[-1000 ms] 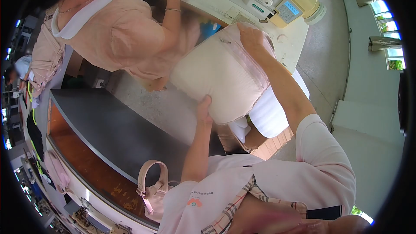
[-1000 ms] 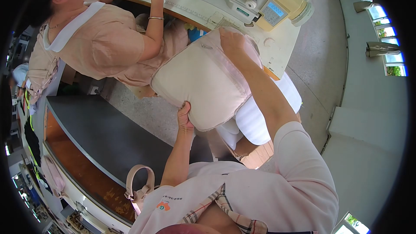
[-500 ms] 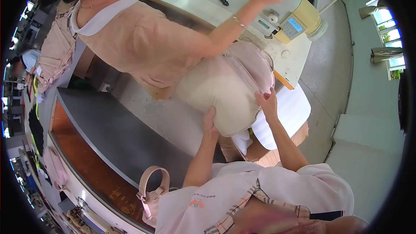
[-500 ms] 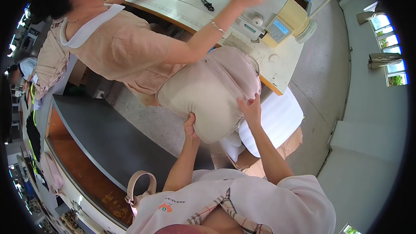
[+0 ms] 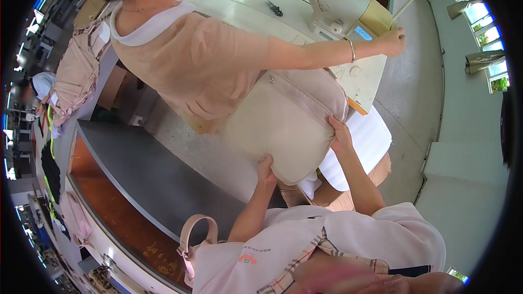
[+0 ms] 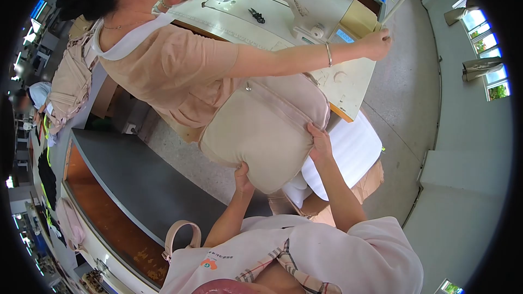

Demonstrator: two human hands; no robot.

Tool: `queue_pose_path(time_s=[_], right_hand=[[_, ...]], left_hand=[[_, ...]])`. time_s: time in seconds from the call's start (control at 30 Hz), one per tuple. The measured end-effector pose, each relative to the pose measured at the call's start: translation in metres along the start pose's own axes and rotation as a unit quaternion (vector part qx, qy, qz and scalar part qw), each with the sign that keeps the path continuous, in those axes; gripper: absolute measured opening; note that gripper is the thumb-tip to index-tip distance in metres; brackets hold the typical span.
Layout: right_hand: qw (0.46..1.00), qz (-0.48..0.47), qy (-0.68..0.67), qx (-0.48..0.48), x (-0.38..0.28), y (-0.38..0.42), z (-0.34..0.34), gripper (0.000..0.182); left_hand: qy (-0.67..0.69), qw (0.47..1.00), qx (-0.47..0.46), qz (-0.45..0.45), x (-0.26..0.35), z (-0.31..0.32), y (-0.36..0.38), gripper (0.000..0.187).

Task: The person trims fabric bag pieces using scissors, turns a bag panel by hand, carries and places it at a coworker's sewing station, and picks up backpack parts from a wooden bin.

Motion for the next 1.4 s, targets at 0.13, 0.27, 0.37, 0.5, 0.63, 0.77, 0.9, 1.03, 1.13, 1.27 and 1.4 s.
queue_pose_path(time_s=[0.13, 0.27, 0.37, 0.5, 0.63, 0.77, 0.9, 1.03, 1.13, 1.27, 1.4], right_hand=[[0.999, -0.013, -0.006, -0.040, -0.010, 0.012, -0.004, 0.029], [0.995, -0.030, 0.023, -0.089, -0.016, 0.024, -0.005, 0.029], [0.990, -0.011, 0.077, -0.116, -0.006, 0.040, -0.016, 0.031], [0.987, 0.006, 0.070, -0.142, 0.012, 0.053, -0.034, 0.034], [0.994, 0.010, 0.045, -0.103, 0.020, 0.075, -0.068, 0.035], [0.997, -0.008, 0.012, -0.073, 0.013, 0.092, -0.123, 0.040], [0.998, -0.018, -0.026, -0.054, 0.009, 0.121, -0.169, 0.046], [0.996, -0.003, -0.061, -0.058, 0.030, 0.131, -0.205, 0.049], [0.997, -0.011, -0.063, -0.034, 0.041, 0.128, -0.205, 0.051], [0.995, -0.049, -0.062, -0.059, 0.013, 0.157, -0.152, 0.053], [0.990, -0.099, -0.066, -0.071, -0.034, 0.193, -0.131, 0.053]], left_hand=[[-0.030, 0.998, 0.015, -0.055, -0.006, 0.003, 0.028, 0.057], [-0.045, 0.997, -0.009, -0.057, 0.010, -0.009, 0.055, 0.057], [0.007, 0.999, 0.034, -0.024, 0.035, -0.026, 0.085, 0.055], [-0.051, 0.973, 0.211, 0.074, 0.059, -0.058, 0.082, 0.048], [-0.154, 0.963, 0.213, 0.064, 0.054, -0.053, 0.071, 0.045], [-0.183, 0.965, 0.185, 0.023, 0.021, -0.039, 0.052, 0.044], [-0.239, 0.958, 0.159, -0.028, -0.016, -0.029, 0.039, 0.043], [-0.287, 0.943, 0.166, -0.041, -0.034, -0.039, 0.042, 0.042], [-0.295, 0.936, 0.191, -0.018, -0.019, -0.034, 0.047, 0.041], [-0.335, 0.929, 0.145, 0.064, 0.017, 0.034, 0.067, 0.039], [-0.342, 0.923, 0.099, 0.146, 0.027, 0.106, 0.097, 0.043]])
Point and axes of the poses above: each hand's wrist, its own y-axis away from the middle knuckle, its own z-axis out of the palm, x = y × z, the point moved 9 cm from there along -y, towards the middle knuckle, and after that the axes turned 13 degrees about y, right-handed, at the moved point
